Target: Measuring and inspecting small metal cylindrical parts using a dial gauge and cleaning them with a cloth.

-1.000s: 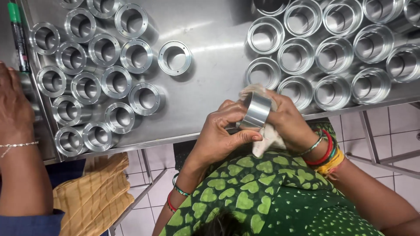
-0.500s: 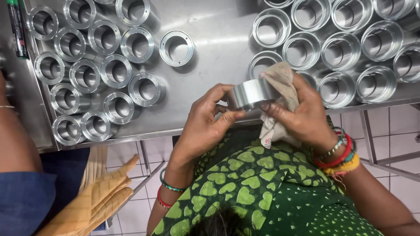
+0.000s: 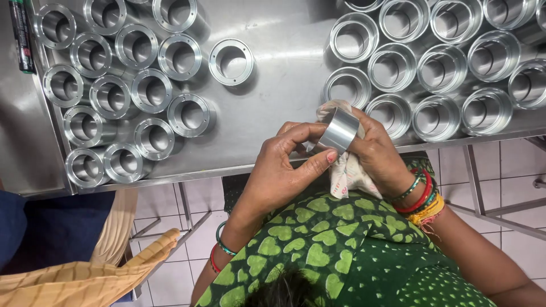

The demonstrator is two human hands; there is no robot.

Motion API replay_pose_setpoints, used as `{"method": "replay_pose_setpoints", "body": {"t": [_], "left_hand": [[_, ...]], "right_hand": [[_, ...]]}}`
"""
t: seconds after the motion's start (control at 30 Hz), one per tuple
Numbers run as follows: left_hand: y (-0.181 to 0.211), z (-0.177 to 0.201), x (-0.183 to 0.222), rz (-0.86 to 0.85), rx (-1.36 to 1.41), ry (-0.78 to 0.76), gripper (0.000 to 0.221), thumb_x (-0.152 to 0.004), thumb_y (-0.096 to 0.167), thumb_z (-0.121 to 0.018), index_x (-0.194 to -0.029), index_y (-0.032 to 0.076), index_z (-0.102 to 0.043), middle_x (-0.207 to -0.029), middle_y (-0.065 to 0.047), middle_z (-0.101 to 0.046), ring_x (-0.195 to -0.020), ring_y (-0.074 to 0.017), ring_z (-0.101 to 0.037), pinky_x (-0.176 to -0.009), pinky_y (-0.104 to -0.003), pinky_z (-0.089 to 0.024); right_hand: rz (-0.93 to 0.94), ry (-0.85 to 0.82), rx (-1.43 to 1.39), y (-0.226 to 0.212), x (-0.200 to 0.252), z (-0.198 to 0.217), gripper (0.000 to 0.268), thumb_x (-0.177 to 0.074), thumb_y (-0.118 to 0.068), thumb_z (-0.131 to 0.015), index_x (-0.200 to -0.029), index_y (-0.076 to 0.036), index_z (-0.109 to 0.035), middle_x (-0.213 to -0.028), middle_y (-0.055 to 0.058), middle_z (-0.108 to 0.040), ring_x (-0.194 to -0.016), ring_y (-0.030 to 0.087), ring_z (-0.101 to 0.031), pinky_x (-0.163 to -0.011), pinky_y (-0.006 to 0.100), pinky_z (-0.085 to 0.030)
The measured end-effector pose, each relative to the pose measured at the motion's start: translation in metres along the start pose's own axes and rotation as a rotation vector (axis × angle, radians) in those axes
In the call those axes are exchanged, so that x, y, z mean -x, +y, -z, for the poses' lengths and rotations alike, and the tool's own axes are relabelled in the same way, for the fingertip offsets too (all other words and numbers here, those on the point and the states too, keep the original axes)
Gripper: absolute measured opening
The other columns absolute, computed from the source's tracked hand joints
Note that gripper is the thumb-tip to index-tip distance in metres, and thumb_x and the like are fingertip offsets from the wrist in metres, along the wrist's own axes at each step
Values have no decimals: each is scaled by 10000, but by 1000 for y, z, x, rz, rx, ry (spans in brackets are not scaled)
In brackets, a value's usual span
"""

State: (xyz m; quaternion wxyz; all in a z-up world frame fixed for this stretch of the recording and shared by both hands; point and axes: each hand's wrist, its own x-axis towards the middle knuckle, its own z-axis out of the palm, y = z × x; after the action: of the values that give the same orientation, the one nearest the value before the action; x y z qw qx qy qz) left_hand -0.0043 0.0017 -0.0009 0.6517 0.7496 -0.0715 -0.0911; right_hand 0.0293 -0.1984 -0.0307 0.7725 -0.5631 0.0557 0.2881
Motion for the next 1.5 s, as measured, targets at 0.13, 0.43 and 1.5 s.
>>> {"method": "replay_pose_setpoints", "body": {"t": [0.13,0.43,1.5], "left_hand": [[1,-8,-2,109,126,-6,383,-940,151,-720,-1277,-11,-637,-1144,-106,-730,-999,-95,-696,-875,-280,-582],[-2,-21,-5,131,340,33,233,-916,43,-645,-1137,-2,-585,-1249,-81,-692,-895,-81,-646,-799,-282,-580],[0,-21,-9,155,218,-12,342,-928,181,-756,-1203,23,-627,-1002,-108,-714,-953,-144,-704,-882,-324,-578]], "right_hand": [[123,-6,28,7,-1,-2,461,-969,-50,-588,-1426,-25,-534,-1211,84,-676,-1060,151,-692,-909,307,-598],[340,42,160,11,-1,-3,435,-993,27,-554,-1422,-23,-502,-1282,102,-663,-1210,168,-657,-1045,329,-574],[342,52,183,10,-6,6,433,-1001,39,-561,-1428,-18,-514,-1287,112,-668,-1230,167,-650,-1074,314,-558]]}}
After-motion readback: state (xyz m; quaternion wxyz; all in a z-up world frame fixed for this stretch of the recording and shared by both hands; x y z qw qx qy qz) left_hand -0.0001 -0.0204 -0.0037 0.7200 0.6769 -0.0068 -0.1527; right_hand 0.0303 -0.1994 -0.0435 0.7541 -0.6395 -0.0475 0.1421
